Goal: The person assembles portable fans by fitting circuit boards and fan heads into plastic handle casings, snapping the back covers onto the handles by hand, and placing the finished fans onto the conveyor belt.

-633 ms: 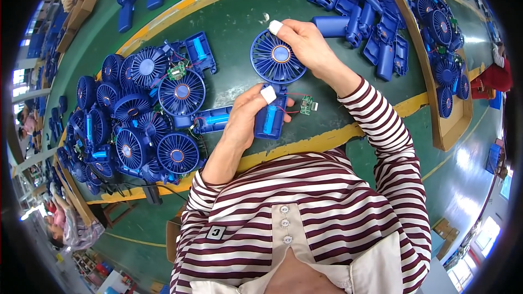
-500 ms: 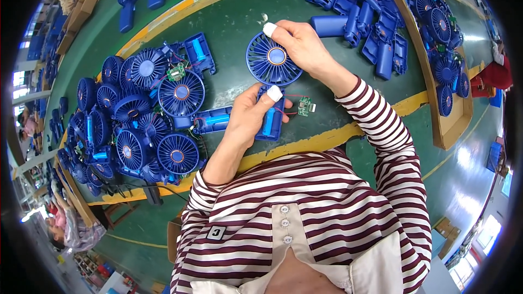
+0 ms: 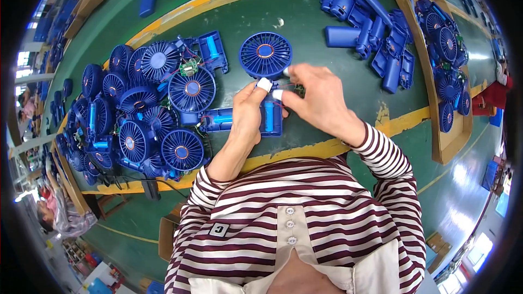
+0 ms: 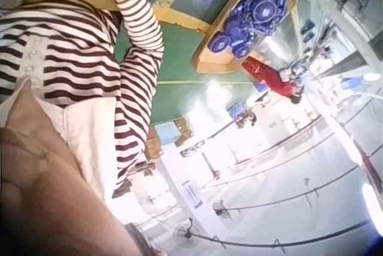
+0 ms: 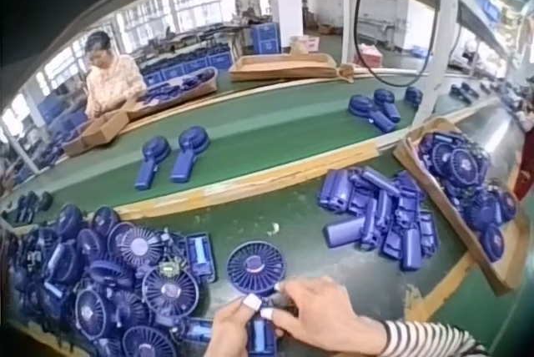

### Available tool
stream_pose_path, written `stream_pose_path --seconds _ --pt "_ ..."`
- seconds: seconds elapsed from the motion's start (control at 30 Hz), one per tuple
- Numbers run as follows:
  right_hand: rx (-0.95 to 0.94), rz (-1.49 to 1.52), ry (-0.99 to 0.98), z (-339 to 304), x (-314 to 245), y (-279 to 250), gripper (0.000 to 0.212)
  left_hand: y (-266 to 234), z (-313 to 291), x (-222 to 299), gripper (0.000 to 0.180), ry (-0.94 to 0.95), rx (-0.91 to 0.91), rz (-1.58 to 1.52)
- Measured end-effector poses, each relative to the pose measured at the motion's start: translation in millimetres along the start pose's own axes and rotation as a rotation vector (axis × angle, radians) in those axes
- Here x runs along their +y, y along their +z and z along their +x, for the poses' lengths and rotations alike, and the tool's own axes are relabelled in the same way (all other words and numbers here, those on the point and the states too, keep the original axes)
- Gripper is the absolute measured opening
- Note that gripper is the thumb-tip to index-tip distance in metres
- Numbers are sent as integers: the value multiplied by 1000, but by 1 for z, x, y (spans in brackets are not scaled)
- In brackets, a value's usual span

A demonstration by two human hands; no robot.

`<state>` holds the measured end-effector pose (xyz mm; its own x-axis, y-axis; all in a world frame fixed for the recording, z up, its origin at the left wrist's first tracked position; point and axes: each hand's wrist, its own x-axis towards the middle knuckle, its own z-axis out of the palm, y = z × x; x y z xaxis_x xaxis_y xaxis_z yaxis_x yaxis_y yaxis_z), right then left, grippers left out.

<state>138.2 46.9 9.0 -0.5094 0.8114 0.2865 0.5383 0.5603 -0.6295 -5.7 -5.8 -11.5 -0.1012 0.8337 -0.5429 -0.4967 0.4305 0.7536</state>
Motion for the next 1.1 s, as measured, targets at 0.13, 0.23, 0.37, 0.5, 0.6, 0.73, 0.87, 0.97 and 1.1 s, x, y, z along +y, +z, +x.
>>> stream_pose_path --seconds 0.13,0.23,0.37,0.5,0.6,0.73,0.87,0.97,1.1 --pt "-11 -57 -4 -4 -5 8 16 1 2 0 22 25 -10 -16" --pt "30 -181 -95 -3 -8 9 14 2 2 -4 20 67 3 -21" --pt "109 -407 -204 -2 -13 15 5 5 0 -4 17 157 70 81" --pt "81 -472 -199 -3 -16 18 19 -5 6 -15 19 348 140 318" --pt "57 -511 -154 -2 -16 22 18 -2 5 -14 21 369 157 311" --pt "52 -454 -144 0 -19 22 13 -2 6 -17 22 399 145 297" --pt "45 -395 -158 3 -16 23 7 -4 7 -19 22 421 152 340" --pt "52 -371 -154 3 -15 21 6 -4 7 -18 21 385 138 294" --pt "20 -328 -108 2 -12 14 4 3 -1 -5 18 241 82 115"
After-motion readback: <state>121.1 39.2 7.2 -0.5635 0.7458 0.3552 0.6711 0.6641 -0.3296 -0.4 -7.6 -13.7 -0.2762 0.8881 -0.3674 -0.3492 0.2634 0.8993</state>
